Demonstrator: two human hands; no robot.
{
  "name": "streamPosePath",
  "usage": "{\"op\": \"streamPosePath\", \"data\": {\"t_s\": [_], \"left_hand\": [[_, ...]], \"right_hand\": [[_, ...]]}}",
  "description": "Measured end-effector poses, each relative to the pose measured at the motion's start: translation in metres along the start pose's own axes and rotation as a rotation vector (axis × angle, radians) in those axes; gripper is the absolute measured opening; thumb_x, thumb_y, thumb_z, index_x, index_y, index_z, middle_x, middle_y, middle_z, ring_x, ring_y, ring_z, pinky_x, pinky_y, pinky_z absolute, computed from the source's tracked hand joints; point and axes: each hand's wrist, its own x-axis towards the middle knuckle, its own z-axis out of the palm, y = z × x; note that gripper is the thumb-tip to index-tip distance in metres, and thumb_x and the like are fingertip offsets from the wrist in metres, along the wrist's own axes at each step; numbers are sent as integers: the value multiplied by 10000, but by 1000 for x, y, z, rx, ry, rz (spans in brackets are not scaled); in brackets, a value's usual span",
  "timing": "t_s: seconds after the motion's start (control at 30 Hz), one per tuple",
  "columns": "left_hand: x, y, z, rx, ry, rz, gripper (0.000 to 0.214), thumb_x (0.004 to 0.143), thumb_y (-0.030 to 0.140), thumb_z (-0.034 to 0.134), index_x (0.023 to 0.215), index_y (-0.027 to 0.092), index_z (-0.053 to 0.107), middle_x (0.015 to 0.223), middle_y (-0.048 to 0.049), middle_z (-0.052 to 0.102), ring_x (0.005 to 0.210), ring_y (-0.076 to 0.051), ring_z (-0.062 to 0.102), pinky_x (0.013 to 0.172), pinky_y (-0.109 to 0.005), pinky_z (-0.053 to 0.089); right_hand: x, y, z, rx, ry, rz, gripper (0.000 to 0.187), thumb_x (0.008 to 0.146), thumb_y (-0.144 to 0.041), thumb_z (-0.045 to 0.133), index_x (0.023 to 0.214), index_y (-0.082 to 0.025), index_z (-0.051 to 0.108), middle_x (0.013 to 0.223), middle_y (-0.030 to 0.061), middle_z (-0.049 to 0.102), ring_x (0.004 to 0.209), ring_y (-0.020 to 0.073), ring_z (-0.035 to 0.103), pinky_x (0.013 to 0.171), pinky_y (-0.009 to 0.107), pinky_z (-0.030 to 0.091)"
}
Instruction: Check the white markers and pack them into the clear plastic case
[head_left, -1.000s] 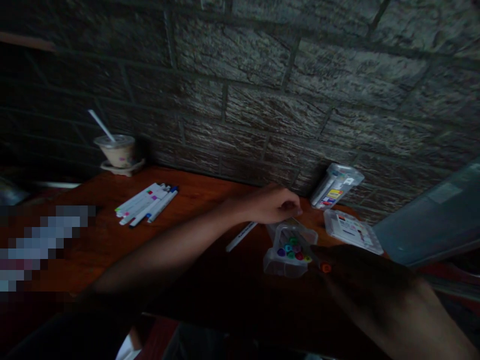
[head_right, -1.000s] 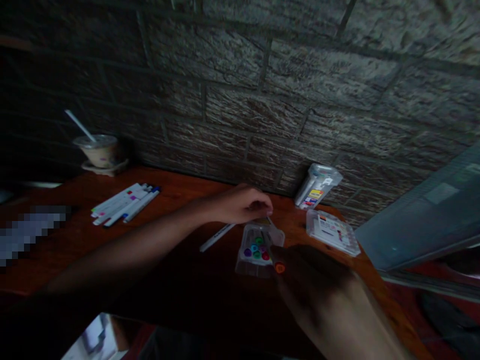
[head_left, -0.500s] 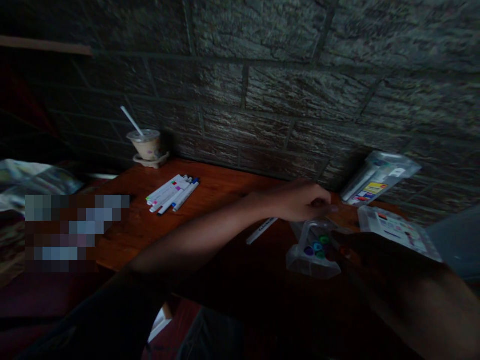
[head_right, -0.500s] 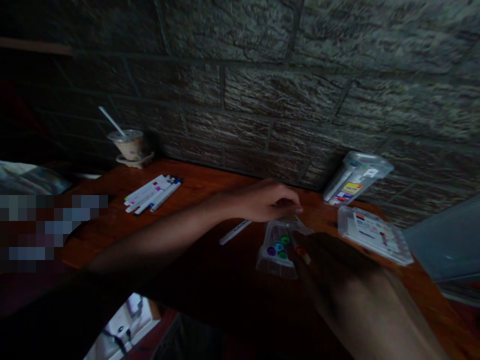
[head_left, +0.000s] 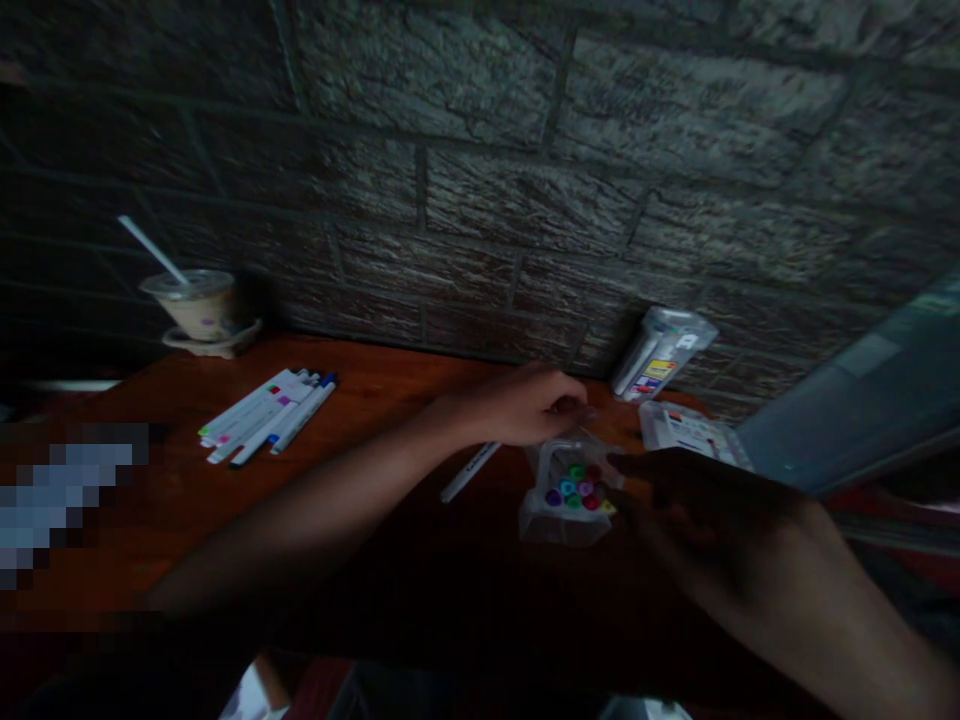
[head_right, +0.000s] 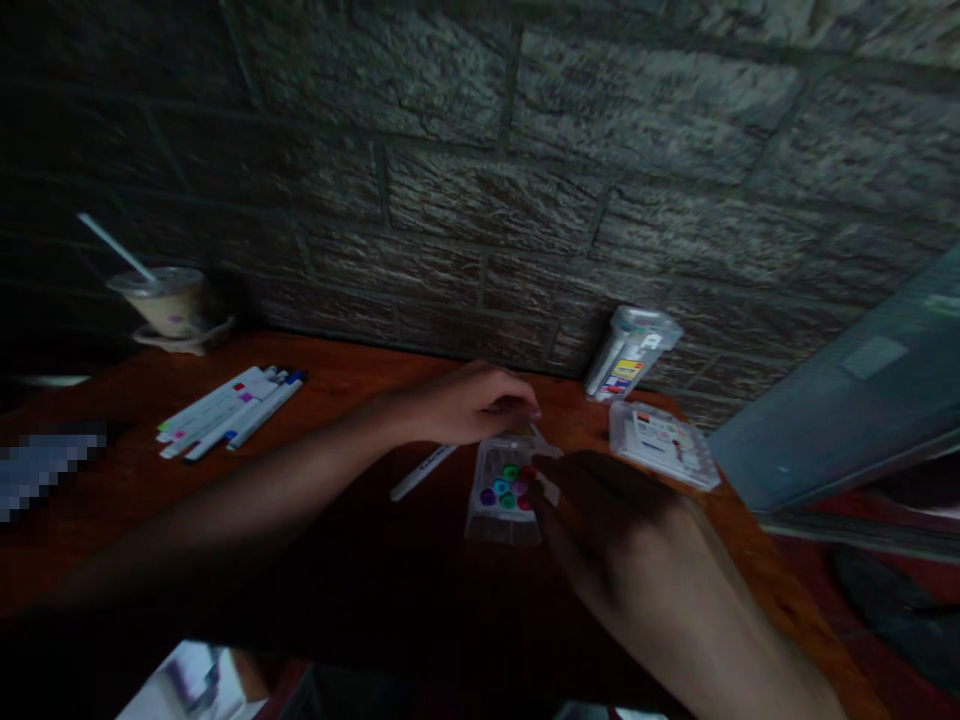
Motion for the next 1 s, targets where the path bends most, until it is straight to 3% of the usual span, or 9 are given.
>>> {"op": "streamPosePath", "data": {"t_s": [0.23, 0.33, 0.4, 0.5, 0.57, 0.67, 0.77, 0.9, 1.0], "left_hand": [[-1, 5, -3, -8, -35, -81, 304, 1035, 290, 538, 1043, 112, 783, 920, -103, 803, 779, -163, 700, 710, -281, 448], [-1, 6, -3, -10, -37, -92, 298, 1033, 301, 547, 1050, 123, 785, 956, -105, 810, 807, -169, 710, 734, -288, 456], [-1, 5, -3, -29, -41, -96, 288, 1032, 303, 552, 1048, 134, 784, 986, -101, 813, 837, -171, 718, 750, -286, 461], [0, 2, -3, -34, -63, -106, 280, 1033, 285, 548, 1025, 134, 783, 957, -93, 812, 808, -162, 713, 723, -279, 453], [1, 0, -3, -34, -62, -113, 278, 1031, 280, 552, 1031, 128, 784, 955, -94, 811, 810, -165, 712, 723, -281, 456], [1, -5, -4, -17, -33, -131, 264, 1021, 266, 566, 1055, 120, 784, 979, -103, 811, 847, -179, 722, 764, -293, 471], [1, -11, -5, 31, -7, -164, 240, 1005, 209, 568, 1042, 105, 781, 975, -109, 810, 842, -179, 723, 759, -287, 471], [-1, -17, -3, 75, -5, -175, 233, 986, 157, 560, 1031, 106, 783, 980, -105, 811, 848, -178, 727, 762, -278, 467], [-2, -20, 3, 50, -12, -160, 250, 998, 191, 548, 1026, 132, 789, 970, -92, 807, 836, -174, 722, 750, -271, 472]], "right_hand": [[41, 45, -23, 170, 210, 224, 122, 915, -269, 685, 929, -207, 789, 799, 58, 812, 589, 191, 721, 510, 280, 512], [60, 62, -13, 386, 328, 302, 154, 908, -254, 672, 799, -187, 758, 664, 39, 763, 526, 166, 669, 461, 253, 468], [60, 59, -6, 507, 305, 283, 141, 902, -245, 687, 798, -177, 753, 669, 33, 755, 551, 161, 672, 494, 250, 491], [45, 46, 1, 486, 268, 225, 151, 920, -250, 716, 789, -190, 762, 687, 28, 756, 573, 147, 661, 516, 246, 478], [36, 44, 11, 440, 336, 224, 165, 925, -272, 728, 784, -194, 762, 688, 33, 754, 571, 148, 656, 521, 253, 470], [31, 61, 37, 458, 484, 322, 318, 956, -368, 678, 698, -184, 707, 577, 23, 675, 475, 133, 578, 454, 249, 413], [32, 80, 62, 533, 481, 404, 414, 947, -423, 659, 609, -185, 632, 490, 2, 589, 422, 118, 506, 411, 237, 362], [27, 77, 56, 620, 440, 352, 301, 902, -304, 678, 629, -180, 649, 500, -5, 604, 413, 110, 503, 403, 229, 361], [20, 59, 34, 577, 371, 110, 75, 849, -175, 708, 783, -177, 745, 642, 20, 718, 539, 137, 642, 501, 242, 470]]}}
